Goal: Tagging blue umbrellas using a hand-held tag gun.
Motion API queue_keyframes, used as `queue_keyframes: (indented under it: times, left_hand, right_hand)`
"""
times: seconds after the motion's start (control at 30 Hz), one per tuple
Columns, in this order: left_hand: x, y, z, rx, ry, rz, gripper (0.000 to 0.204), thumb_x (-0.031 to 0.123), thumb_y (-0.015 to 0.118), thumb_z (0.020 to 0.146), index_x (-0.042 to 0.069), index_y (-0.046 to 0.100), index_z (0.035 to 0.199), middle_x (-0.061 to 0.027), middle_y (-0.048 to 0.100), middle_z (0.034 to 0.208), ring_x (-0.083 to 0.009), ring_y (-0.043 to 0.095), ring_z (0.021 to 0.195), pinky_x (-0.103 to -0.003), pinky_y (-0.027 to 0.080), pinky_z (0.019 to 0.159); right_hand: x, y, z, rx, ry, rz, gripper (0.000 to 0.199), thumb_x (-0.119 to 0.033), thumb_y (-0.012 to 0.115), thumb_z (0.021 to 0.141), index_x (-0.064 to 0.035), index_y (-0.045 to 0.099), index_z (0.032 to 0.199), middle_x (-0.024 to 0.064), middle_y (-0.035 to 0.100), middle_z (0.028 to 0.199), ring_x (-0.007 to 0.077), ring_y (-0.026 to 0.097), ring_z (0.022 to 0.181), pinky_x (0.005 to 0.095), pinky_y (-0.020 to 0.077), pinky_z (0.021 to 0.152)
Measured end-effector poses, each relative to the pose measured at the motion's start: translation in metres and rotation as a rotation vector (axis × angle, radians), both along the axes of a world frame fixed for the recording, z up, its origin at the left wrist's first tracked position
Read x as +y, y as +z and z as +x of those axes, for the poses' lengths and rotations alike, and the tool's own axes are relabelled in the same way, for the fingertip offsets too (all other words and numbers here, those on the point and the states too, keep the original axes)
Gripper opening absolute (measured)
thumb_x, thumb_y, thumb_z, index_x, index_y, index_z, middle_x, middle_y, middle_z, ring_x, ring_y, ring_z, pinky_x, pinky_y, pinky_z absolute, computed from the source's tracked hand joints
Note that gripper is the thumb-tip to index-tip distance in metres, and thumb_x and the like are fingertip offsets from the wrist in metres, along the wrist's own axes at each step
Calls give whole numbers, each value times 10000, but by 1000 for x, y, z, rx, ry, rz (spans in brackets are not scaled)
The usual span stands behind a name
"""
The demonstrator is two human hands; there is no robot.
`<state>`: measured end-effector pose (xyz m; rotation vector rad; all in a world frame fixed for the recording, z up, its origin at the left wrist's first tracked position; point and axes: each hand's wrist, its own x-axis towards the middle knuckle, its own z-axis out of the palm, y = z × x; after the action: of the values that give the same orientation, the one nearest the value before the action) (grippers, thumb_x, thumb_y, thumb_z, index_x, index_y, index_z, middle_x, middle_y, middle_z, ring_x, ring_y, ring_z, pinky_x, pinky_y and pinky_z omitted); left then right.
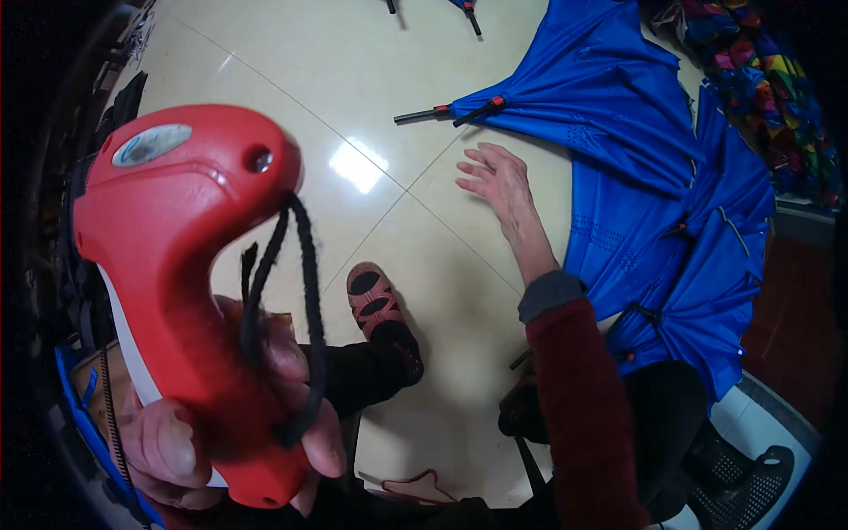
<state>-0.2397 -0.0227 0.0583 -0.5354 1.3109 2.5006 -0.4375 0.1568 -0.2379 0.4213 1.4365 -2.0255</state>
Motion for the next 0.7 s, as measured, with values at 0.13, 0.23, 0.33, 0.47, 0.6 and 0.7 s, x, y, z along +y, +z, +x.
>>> queue_keyframes:
  times: [0.13, 0.23, 0.33, 0.47, 0.6, 0.7]
  left_hand:
    - [-24, -6, 1, 59, -68, 41, 612, 279, 518, 808, -34, 247, 1258, -250, 465, 1088, -278, 553, 445, -314, 457, 341]
    - [-35, -9, 1, 109, -126, 93, 612, 260, 479, 839, 11, 207, 1327, -265, 445, 1171, -295, 573, 497, -336, 476, 383]
    - [-25, -4, 3, 37, 39, 13, 585, 248, 450, 857, 39, 197, 1342, -272, 464, 1141, -298, 566, 487, -332, 472, 379]
    - [-34, -2, -5, -56, 5, 97, 575, 253, 439, 867, 67, 190, 1351, -297, 507, 1040, -303, 557, 475, -330, 472, 376]
    - [-27, 0, -9, -86, -5, 103, 589, 270, 445, 865, 71, 180, 1352, -310, 531, 940, -302, 549, 455, -326, 473, 374]
    - [-16, -3, -12, -90, 74, 27, 609, 288, 450, 862, 65, 166, 1352, -314, 543, 856, -297, 539, 429, -319, 473, 372]
  right_hand:
    - [-28, -17, -16, -42, -82, -66, 353, -147, 504, 842, 2, 415, 1149, 198, 477, 1153, 308, 559, 955, 472, 492, 780]
    - [-31, -31, -33, -58, -142, -87, 341, -158, 512, 845, -2, 421, 1135, 192, 467, 1155, 307, 545, 976, 505, 467, 813]
    - [-30, -34, -47, -75, -317, -225, 297, -181, 540, 843, -14, 460, 1074, 166, 506, 1055, 290, 536, 946, 522, 441, 844]
    - [-13, -29, -65, -112, -303, -366, 266, -201, 573, 831, -28, 494, 1017, 145, 517, 967, 271, 524, 904, 520, 438, 853]
    - [-6, -33, -66, -138, -309, -153, 229, -207, 592, 822, -41, 513, 958, 134, 527, 909, 262, 528, 856, 523, 436, 854]
    - [20, -53, -62, -159, -386, -106, 239, -214, 599, 818, -43, 512, 960, 128, 528, 896, 263, 531, 861, 524, 437, 850]
